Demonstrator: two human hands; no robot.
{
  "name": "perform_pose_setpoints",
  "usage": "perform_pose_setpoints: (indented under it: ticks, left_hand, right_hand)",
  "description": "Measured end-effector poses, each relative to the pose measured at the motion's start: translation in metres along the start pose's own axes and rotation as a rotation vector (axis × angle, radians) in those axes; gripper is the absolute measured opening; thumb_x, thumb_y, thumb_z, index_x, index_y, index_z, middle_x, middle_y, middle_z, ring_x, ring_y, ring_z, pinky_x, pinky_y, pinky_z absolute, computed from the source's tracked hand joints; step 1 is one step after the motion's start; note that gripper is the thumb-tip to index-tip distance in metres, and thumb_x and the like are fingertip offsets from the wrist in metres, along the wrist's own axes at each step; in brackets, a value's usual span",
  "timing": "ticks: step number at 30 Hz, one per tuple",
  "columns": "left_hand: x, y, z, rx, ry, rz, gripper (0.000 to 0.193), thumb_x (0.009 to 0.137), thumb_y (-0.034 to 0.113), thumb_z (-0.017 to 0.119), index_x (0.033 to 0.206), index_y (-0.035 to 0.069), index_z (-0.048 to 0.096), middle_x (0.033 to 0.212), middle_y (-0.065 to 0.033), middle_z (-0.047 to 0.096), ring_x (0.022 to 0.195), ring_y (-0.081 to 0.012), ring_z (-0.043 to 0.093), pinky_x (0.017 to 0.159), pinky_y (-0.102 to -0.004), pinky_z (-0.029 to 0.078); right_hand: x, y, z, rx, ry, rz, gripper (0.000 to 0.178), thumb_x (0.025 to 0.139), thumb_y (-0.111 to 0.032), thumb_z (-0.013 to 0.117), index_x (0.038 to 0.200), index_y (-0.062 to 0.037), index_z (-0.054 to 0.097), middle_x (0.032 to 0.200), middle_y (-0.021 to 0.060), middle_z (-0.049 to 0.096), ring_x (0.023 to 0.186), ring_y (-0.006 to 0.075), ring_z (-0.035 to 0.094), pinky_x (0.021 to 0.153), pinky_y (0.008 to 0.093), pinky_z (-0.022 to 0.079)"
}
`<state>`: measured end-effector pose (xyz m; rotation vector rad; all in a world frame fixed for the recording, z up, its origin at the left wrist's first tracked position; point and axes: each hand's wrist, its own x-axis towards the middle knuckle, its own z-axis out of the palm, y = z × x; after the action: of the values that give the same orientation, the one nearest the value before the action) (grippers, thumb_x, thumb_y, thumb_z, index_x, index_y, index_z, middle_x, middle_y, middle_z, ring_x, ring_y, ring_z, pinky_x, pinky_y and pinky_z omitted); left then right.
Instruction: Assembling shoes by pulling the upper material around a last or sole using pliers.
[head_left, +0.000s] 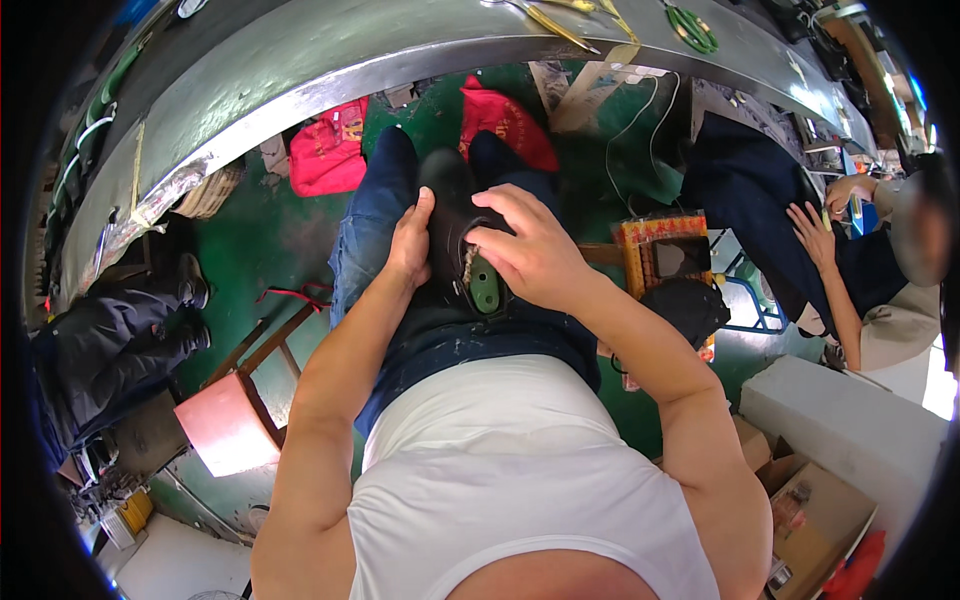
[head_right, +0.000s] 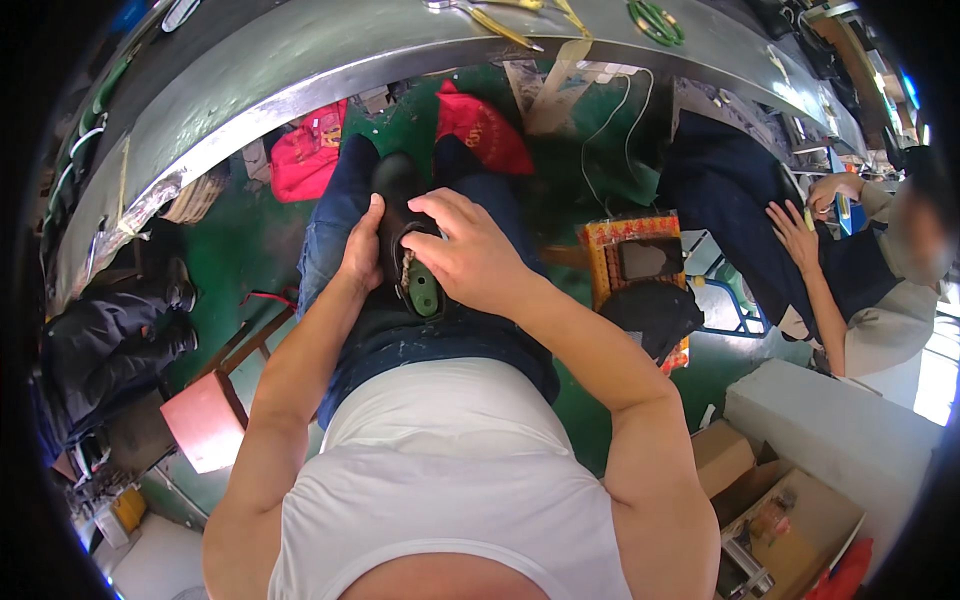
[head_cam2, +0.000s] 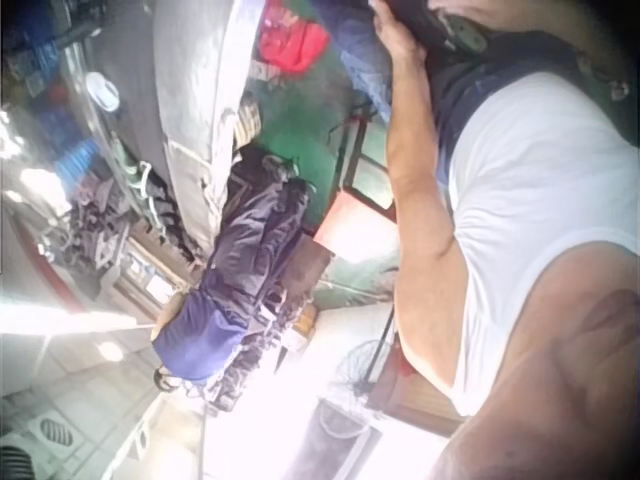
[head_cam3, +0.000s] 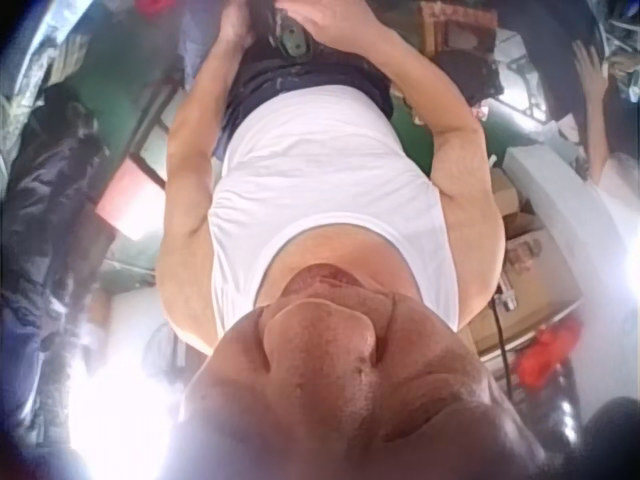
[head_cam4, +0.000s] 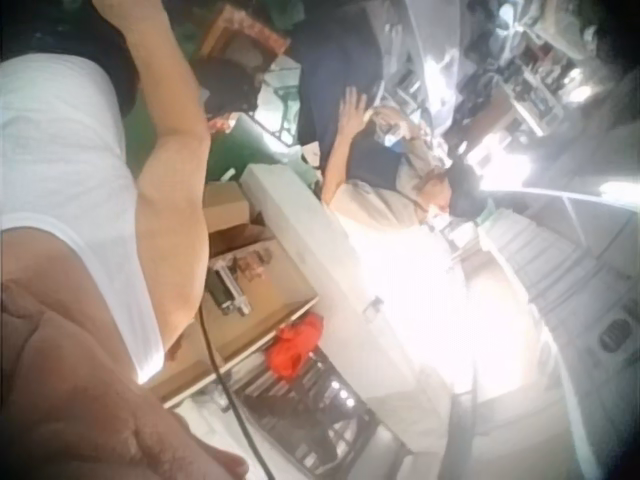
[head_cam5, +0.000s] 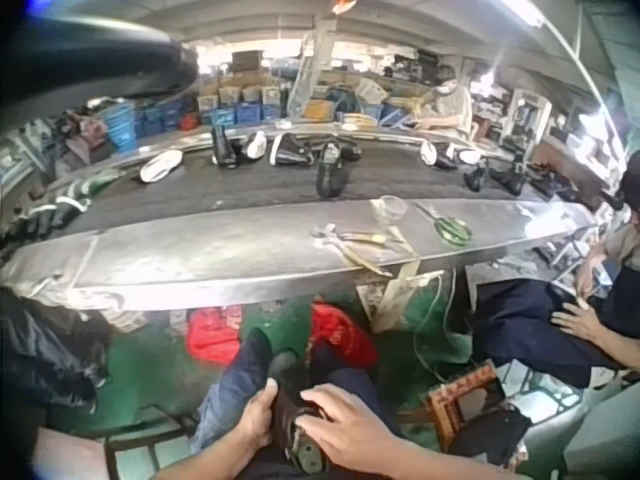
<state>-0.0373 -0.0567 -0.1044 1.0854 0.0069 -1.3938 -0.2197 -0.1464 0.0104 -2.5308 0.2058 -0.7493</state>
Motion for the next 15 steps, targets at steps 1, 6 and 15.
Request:
perform_pose_setpoints:
  ticks: [1,6,15]
  left_hand:
    - [0.001,-0.001,-0.001,0.052,0.006,0.008,0.066,0.098,0.054,0.052,0.132,-0.003,0.049,0.123,-0.0172,0.061,0.108,-0.0264,0.064,0.09,-0.0398,0.055]
    - [0.007,-0.012,-0.004,0.263,0.116,0.003,0.074,0.094,0.056,0.058,0.13,-0.007,0.047,0.122,-0.0197,0.06,0.106,-0.0261,0.064,0.09,-0.0387,0.055]
    - [0.009,-0.025,0.02,0.563,0.086,0.081,0.065,0.093,0.058,0.059,0.118,-0.002,0.062,0.105,-0.0131,0.067,0.095,-0.0203,0.065,0.085,-0.0332,0.052]
  right_hand:
    - [0.0,0.0,-0.003,-0.002,-0.002,0.0,0.011,0.08,-0.013,0.071,0.088,-0.0071,0.067,0.121,0.0117,0.057,0.117,0.0326,0.053,0.093,0.0437,0.045]
    - [-0.002,0.009,-0.019,-0.154,-0.272,-0.12,0.021,0.073,-0.02,0.078,0.084,-0.0075,0.065,0.125,0.0105,0.055,0.122,0.0325,0.05,0.094,0.0437,0.045]
    - [-0.031,0.02,-0.016,0.254,-0.37,-0.046,0.026,0.077,-0.021,0.077,0.069,-0.0037,0.06,0.123,0.0112,0.053,0.125,0.0347,0.046,0.101,0.0474,0.039]
